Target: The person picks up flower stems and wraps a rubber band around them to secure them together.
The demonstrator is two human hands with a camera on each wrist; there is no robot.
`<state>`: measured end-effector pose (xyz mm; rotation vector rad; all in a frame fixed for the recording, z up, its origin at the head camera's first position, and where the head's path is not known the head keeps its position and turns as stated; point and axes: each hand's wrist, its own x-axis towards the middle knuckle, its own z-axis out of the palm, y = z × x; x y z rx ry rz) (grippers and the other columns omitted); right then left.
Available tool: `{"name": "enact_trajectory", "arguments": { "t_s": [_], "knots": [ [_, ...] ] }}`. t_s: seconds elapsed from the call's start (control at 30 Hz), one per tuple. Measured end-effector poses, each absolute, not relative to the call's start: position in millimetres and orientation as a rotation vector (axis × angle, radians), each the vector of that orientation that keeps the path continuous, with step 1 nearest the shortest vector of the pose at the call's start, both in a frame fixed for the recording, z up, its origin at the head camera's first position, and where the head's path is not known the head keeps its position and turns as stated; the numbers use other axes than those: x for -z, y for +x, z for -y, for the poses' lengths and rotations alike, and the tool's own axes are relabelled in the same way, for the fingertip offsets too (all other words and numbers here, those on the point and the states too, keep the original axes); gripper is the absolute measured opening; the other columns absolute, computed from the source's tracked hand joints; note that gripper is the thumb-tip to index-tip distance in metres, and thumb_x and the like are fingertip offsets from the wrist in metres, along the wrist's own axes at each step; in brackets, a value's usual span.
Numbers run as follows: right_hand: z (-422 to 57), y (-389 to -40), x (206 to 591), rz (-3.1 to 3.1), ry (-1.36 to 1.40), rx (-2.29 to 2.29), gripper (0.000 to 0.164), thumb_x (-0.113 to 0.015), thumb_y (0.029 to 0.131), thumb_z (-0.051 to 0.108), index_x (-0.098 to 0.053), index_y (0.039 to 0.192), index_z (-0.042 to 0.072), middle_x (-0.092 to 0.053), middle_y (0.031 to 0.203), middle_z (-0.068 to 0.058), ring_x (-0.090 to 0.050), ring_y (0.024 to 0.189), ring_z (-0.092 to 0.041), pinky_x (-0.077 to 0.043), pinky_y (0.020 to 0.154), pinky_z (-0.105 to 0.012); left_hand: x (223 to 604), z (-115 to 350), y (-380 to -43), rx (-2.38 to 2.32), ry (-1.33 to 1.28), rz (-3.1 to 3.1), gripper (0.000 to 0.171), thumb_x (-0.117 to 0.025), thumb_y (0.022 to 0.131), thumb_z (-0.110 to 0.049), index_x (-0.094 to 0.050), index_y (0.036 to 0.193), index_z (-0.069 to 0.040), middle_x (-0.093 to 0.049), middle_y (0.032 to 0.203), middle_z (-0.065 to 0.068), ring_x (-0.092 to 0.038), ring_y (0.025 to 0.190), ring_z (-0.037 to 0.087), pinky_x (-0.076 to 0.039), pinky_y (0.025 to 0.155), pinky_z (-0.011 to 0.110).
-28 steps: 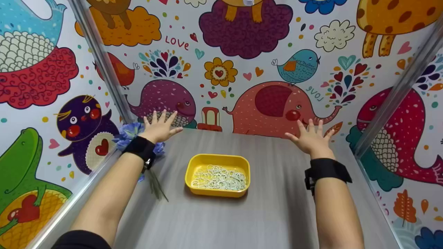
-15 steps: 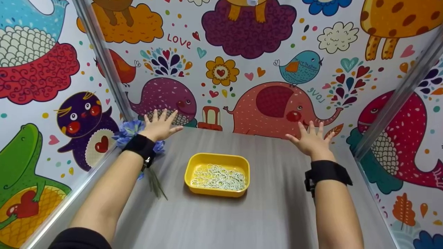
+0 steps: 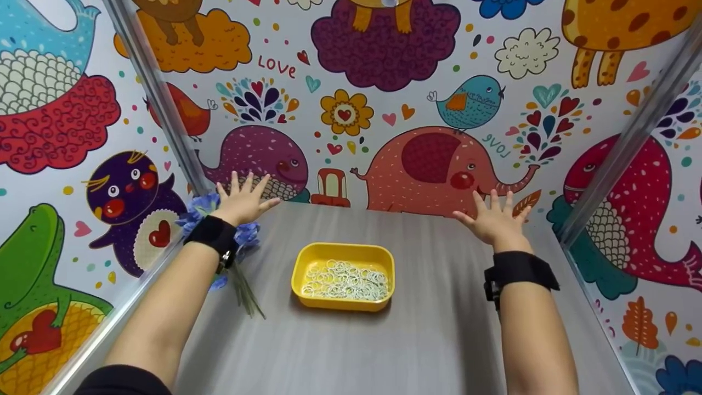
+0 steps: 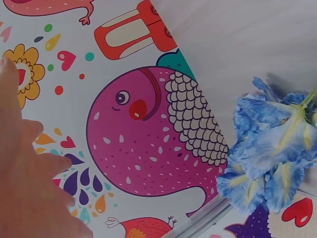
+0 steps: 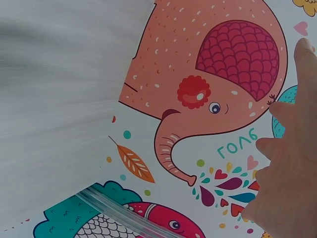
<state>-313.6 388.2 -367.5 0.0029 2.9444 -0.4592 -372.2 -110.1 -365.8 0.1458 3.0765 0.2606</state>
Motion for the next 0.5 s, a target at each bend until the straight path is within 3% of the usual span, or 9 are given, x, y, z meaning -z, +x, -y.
{"name": "enact_trajectory", "arguments": {
  "t_s": [0.5],
  "knots": [
    [-390.1,-312.8,369.0,-2.939,0.007,0.468,0.107,-0.031,0.084,0.082,-0.002,0.153,0.005,0.011,0.151,-0.037,0.026,0.132,-0.059,0.024,0.091,-0.077,401.9,155.2,-368.8,-0.447,-0.077,-3.124,0.072,-0.034,0.099,-0.058,-0.01,0.156,-0.02,-0.002,0.16,0.023,0.009,0.144,0.05,0.004,0.111,0.07]
  ]
}}
